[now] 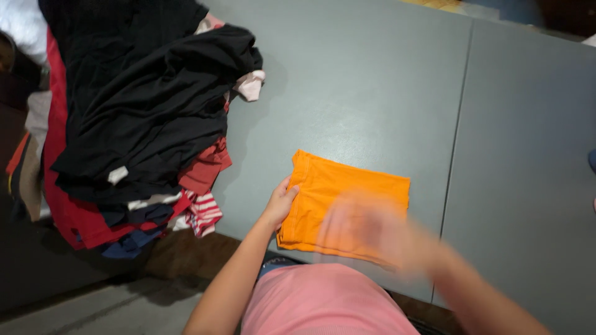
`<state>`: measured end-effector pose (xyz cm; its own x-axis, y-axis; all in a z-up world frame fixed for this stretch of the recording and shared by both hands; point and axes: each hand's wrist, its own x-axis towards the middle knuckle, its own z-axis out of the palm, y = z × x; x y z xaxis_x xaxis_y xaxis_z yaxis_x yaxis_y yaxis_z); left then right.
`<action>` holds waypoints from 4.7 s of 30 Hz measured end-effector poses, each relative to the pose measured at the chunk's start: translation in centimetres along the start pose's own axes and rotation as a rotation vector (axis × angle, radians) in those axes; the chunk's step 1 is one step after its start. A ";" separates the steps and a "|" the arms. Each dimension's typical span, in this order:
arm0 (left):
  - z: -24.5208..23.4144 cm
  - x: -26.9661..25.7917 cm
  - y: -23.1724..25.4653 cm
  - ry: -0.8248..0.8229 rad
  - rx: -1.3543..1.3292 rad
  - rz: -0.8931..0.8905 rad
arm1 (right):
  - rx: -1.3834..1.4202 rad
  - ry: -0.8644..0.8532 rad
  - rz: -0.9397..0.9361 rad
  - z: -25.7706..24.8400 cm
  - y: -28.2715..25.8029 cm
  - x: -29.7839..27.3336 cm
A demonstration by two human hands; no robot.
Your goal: The person folds an orange t-shirt and a black t-shirt on a gray table. They smooth each shirt, fold the sleeves inward, fold the bottom up, and then fold the shirt in half before placing the black shirt on top of the orange one.
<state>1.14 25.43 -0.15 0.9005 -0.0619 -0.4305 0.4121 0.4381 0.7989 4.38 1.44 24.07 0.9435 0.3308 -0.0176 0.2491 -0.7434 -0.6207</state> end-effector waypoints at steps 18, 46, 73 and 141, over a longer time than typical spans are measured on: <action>-0.1 -0.8 1.2 -0.044 -0.099 -0.108 | 0.223 -0.228 -0.091 -6.9 -3.7 -8.0; 5.3 -8.6 4.5 -0.016 1.382 0.330 | -0.277 0.352 -0.015 8.2 14.2 -13.1; 6.1 2.9 0.8 0.147 1.628 0.651 | -0.371 0.075 0.369 12.3 20.7 -2.2; 11.0 -0.7 -2.5 -0.297 1.531 0.700 | -0.296 0.577 0.596 14.6 17.2 -13.5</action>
<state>1.04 14.53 2.81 0.8739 -0.4765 0.0962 -0.4550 -0.7323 0.5066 -7.30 -7.38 2.22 0.8777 -0.4460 0.1752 -0.3489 -0.8454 -0.4043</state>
